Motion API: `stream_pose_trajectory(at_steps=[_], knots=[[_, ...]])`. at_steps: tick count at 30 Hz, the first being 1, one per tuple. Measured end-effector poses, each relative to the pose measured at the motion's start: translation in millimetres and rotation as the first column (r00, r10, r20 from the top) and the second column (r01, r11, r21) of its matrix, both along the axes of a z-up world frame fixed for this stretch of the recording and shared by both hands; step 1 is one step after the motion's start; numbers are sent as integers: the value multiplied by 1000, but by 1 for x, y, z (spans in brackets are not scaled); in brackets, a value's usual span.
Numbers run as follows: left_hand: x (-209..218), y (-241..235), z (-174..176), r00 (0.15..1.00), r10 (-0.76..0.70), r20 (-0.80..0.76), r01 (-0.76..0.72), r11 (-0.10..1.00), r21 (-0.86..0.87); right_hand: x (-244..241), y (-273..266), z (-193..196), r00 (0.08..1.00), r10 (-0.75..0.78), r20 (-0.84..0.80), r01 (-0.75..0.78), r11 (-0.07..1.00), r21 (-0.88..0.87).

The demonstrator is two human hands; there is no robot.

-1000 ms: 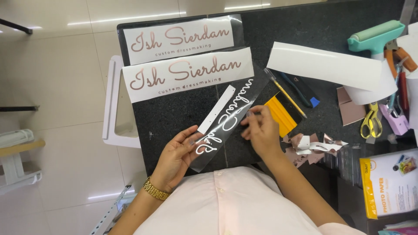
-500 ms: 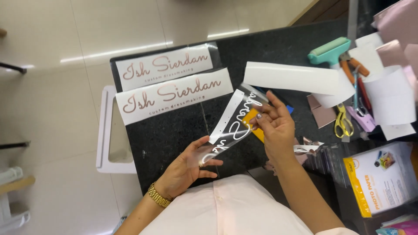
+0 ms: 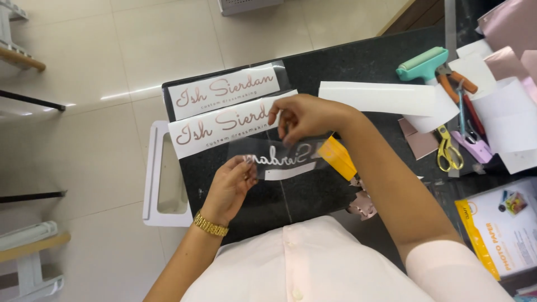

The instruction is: The person is weeding a vinyl decal by using a weeding tool to remove excess material from the cut design.

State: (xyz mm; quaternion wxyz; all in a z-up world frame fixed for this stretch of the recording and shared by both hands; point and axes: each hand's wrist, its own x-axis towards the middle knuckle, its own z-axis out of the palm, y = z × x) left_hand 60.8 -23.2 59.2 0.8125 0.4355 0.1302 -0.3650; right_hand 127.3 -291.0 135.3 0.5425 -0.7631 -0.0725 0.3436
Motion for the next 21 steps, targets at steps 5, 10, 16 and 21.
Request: stream_pose_trajectory(at_steps=[5, 10, 16, 21], knots=[[-28, 32, -21, 974, 185, -132, -170, 978, 119, 33, 45, -45, 989, -16, 148, 42, 983, -177], [-56, 43, -31, 902, 376, -214, -350, 925, 148, -9, 82, -69, 804, -204, 558, 359, 916, -182], [-62, 41, -18, 906, 368, -207, -326, 921, 213, -110, 109, -74, 701, -137, 700, 296, 949, -111], [-66, 31, -13, 904, 383, -190, -333, 910, 248, -132, 120, -75, 691, -164, 704, 276, 960, -47]])
